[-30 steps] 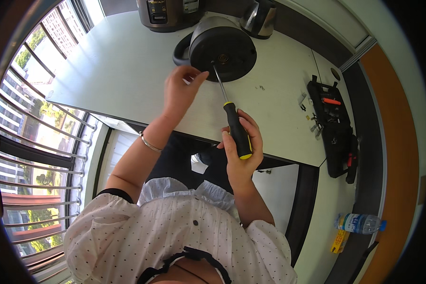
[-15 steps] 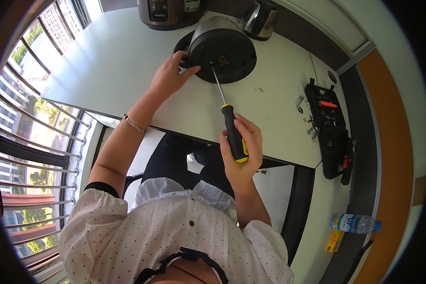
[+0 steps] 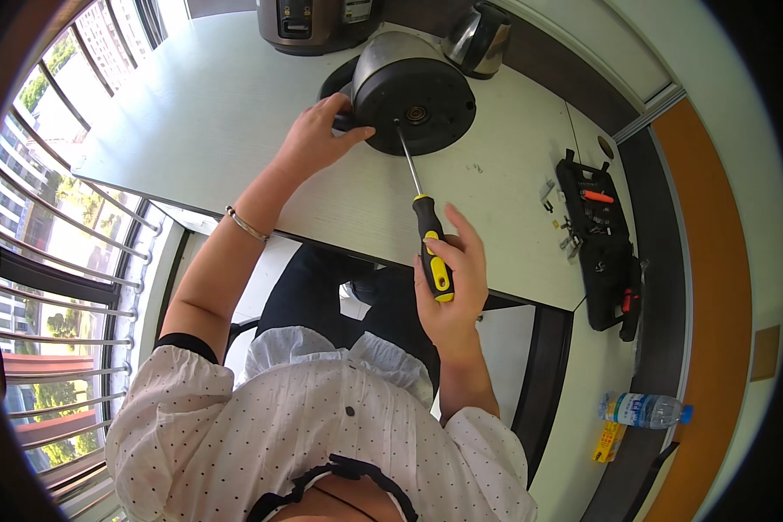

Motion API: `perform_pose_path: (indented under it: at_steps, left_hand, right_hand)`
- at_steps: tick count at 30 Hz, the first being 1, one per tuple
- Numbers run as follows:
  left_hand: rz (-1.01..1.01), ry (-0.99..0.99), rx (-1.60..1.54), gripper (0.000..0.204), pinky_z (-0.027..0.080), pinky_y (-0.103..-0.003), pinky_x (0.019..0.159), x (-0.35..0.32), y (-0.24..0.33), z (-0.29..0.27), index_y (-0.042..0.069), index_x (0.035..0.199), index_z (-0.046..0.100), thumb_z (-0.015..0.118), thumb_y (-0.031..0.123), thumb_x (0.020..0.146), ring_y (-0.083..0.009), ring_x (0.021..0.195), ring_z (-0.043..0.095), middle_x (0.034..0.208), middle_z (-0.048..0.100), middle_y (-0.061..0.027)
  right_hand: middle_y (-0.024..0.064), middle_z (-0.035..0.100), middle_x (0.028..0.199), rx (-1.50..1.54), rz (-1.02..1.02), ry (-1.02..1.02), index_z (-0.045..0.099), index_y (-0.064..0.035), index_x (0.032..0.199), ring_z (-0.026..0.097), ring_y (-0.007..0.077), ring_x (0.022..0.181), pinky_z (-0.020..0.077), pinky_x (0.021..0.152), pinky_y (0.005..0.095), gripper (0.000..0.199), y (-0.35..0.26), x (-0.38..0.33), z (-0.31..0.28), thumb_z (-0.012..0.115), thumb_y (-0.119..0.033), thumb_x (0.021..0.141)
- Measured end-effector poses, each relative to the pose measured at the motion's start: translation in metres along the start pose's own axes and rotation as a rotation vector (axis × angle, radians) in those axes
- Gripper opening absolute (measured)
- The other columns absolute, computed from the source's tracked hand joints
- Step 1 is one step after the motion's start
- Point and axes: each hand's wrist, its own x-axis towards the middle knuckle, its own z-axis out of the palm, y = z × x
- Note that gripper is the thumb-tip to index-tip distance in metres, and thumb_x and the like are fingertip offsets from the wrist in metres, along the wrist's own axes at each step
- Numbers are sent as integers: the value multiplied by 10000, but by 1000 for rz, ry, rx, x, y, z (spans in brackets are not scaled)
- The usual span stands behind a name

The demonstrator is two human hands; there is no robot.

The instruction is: The person disassembles an electric kettle by removing screws from the base with a screwdriver. They then separate the base cover from the kettle body, exposing the internal heating element and wiring.

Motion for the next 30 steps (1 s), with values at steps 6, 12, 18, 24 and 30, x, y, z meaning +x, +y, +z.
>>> perform_pose_path:
  at_steps: [6, 12, 18, 24, 30]
  left_hand:
    - [-34, -10, 19, 462, 464, -405, 884, -1, 2, -1, 25, 1032, 577, 730, 380, 780, -338, 1015, 587, 1039, 637, -161]
    - [-55, -44, 15, 467, 456, -404, 900, -2, 1, -3, 42, 1061, 574, 727, 384, 783, -329, 1034, 571, 1063, 632, -141]
    - [-57, -56, 10, 466, 441, -415, 918, -2, 5, -5, 52, 1072, 570, 712, 397, 794, -341, 1049, 550, 1080, 633, -134]
    - [1, -25, 16, 468, 439, -406, 866, -1, -3, -1, 64, 1041, 562, 739, 392, 758, -347, 969, 537, 1050, 619, -117]
    - [-21, -45, 37, 476, 429, -401, 904, -2, 2, -3, 62, 1071, 559, 708, 421, 796, -344, 1000, 546, 1057, 641, -136]
  right_hand:
    - [218, 458, 1344, 545, 546, 63, 519, -11, 1142, 656, 154, 760, 515, 532, 188, 367, -11, -11, 1, 606, 120, 811]
    - [211, 488, 1303, 789, 706, 200, 487, 31, 1229, 600, 123, 757, 483, 521, 201, 404, -15, 1, -3, 575, 77, 837]
    - [131, 625, 1031, 693, 867, 169, 572, 37, 1182, 591, 109, 757, 478, 571, 210, 292, -9, 2, -13, 561, -18, 896]
    - [193, 613, 1195, -122, 69, -54, 612, 29, 1108, 653, 277, 871, 518, 763, 337, 320, -9, -1, 2, 648, 19, 790]
    - [193, 578, 1242, -320, 45, -109, 557, 16, 1170, 637, 293, 819, 524, 735, 336, 434, -16, -5, 7, 694, -6, 759]
